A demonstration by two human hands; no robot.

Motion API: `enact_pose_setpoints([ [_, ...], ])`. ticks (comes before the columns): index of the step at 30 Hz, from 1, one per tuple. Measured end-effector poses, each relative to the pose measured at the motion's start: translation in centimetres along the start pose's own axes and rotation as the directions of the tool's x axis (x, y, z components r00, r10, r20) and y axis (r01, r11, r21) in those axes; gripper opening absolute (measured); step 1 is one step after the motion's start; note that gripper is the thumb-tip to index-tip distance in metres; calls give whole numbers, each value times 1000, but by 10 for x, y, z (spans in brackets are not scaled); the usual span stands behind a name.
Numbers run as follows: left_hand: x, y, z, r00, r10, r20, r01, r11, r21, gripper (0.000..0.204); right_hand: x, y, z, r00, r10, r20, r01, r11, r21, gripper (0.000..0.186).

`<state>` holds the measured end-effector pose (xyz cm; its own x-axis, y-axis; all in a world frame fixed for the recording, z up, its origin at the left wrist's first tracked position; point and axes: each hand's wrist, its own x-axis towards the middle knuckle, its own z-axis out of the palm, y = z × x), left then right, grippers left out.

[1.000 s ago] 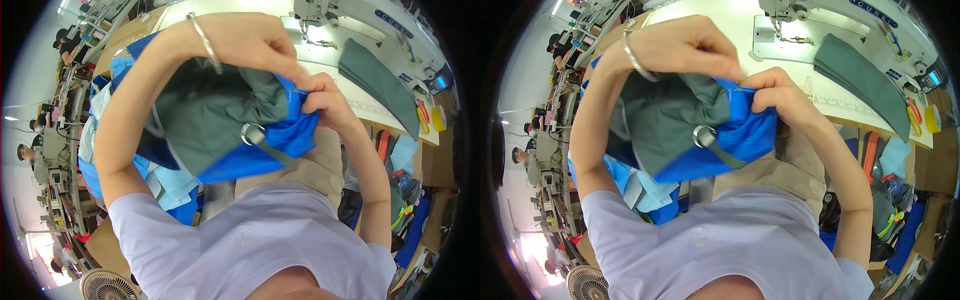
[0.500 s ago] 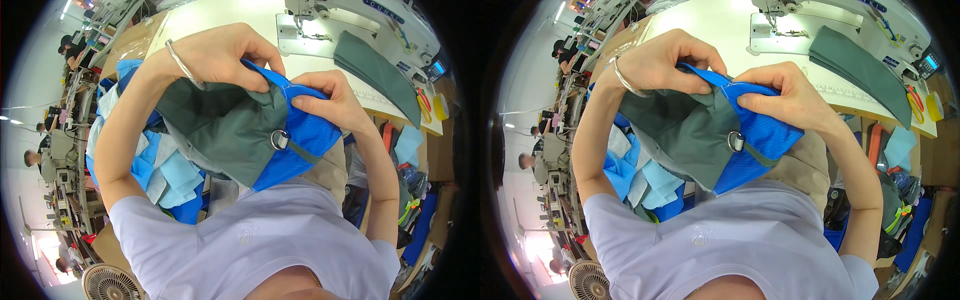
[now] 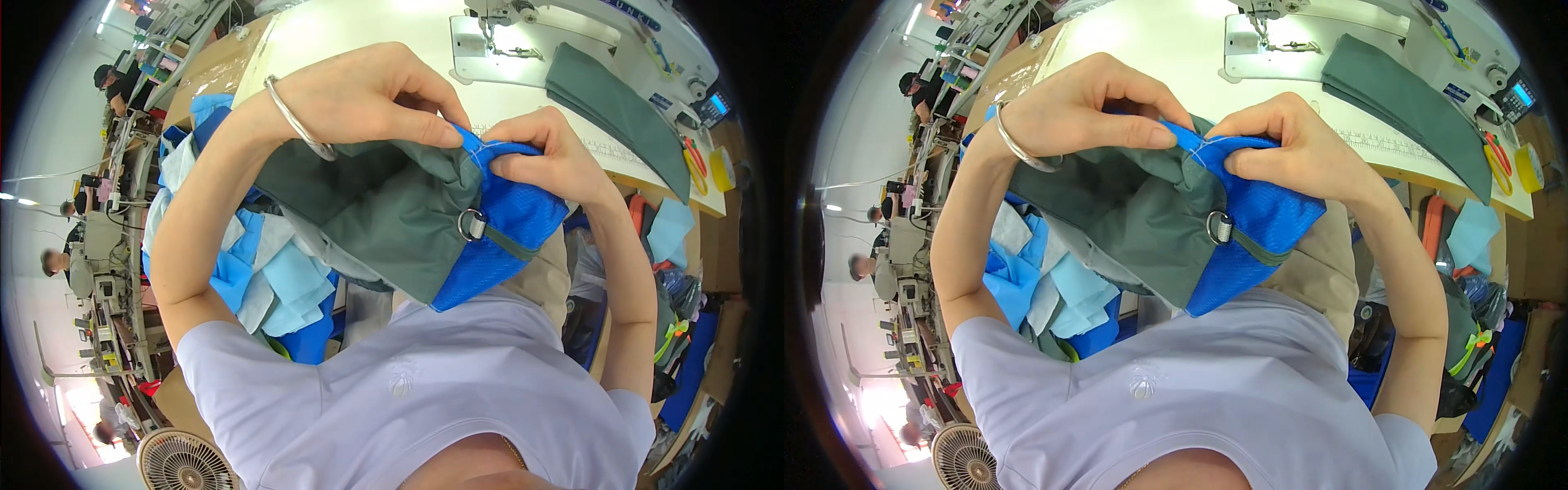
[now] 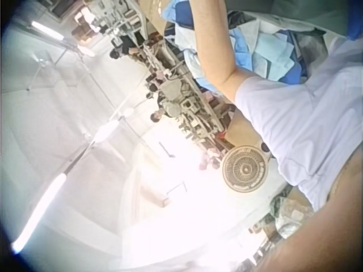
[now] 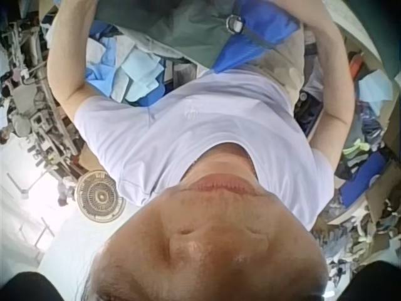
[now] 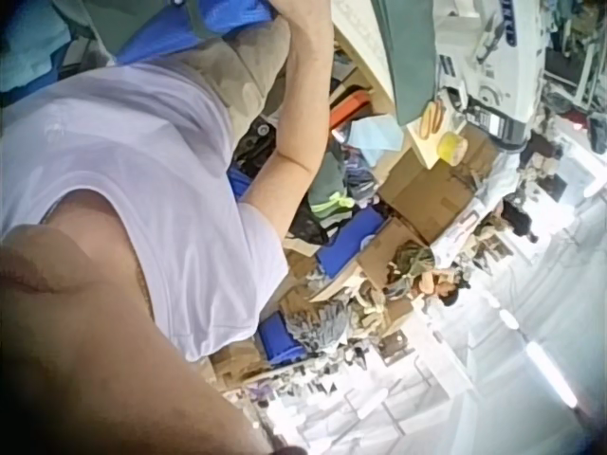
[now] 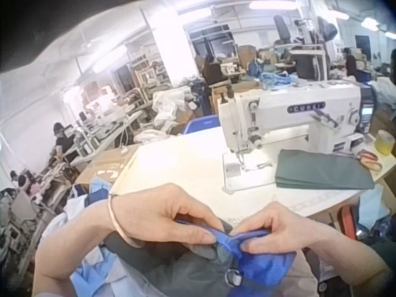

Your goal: The person operates a sewing machine to stitch a blue and green fabric bag. They guide the material under the needle, aligning the edges of the blue mesh and green fabric sections. The person periodically pauses to adjust the bag's position, flip it, and inspect the seams before continuing the sewing process.

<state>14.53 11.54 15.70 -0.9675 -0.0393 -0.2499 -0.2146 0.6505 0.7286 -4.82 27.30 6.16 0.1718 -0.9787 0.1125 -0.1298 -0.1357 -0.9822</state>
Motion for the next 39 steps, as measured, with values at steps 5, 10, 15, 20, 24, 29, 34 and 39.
enact_pose_setpoints([
  [5, -1, -2, -1, 1000, 12, -20, -12, 999, -39, 24, -1, 0, 1, 998, -46, -49, 42, 995, -88, 27],
  [10, -6, -1, -11, 987, -125, -103, 147, 958, 245, 27, 8, -8, 13, 952, -200, -233, 77, 890, -449, 24],
  [15, -14, 6, 14, 807, 334, -486, 394, 308, 866, 41, 38, -1, 39, 795, -476, -377, 166, 767, -620, 24],
  [20, -27, 15, -23, 424, 673, -606, 310, 521, 795, 15, 48, -10, 47, 854, -345, -389, 347, 935, -68, 34],
  [24, -53, 20, -28, 634, 520, -572, 177, 622, 763, 22, 47, -22, 32, 946, -184, -266, 133, 971, -200, 37],
  [29, -36, 42, -27, 775, -261, -575, 144, 960, -241, 29, 44, -32, 29, 925, -228, -305, 166, 962, -215, 23],
  [34, -56, 34, -8, 934, -355, 45, 352, 934, 67, 64, 54, -50, 8, 957, -240, -166, 224, 968, -113, 28],
  [39, -96, 34, -11, 857, -365, -365, 74, 786, -614, 42, 72, -32, 31, 820, -428, -381, 419, 901, -110, 33],
])
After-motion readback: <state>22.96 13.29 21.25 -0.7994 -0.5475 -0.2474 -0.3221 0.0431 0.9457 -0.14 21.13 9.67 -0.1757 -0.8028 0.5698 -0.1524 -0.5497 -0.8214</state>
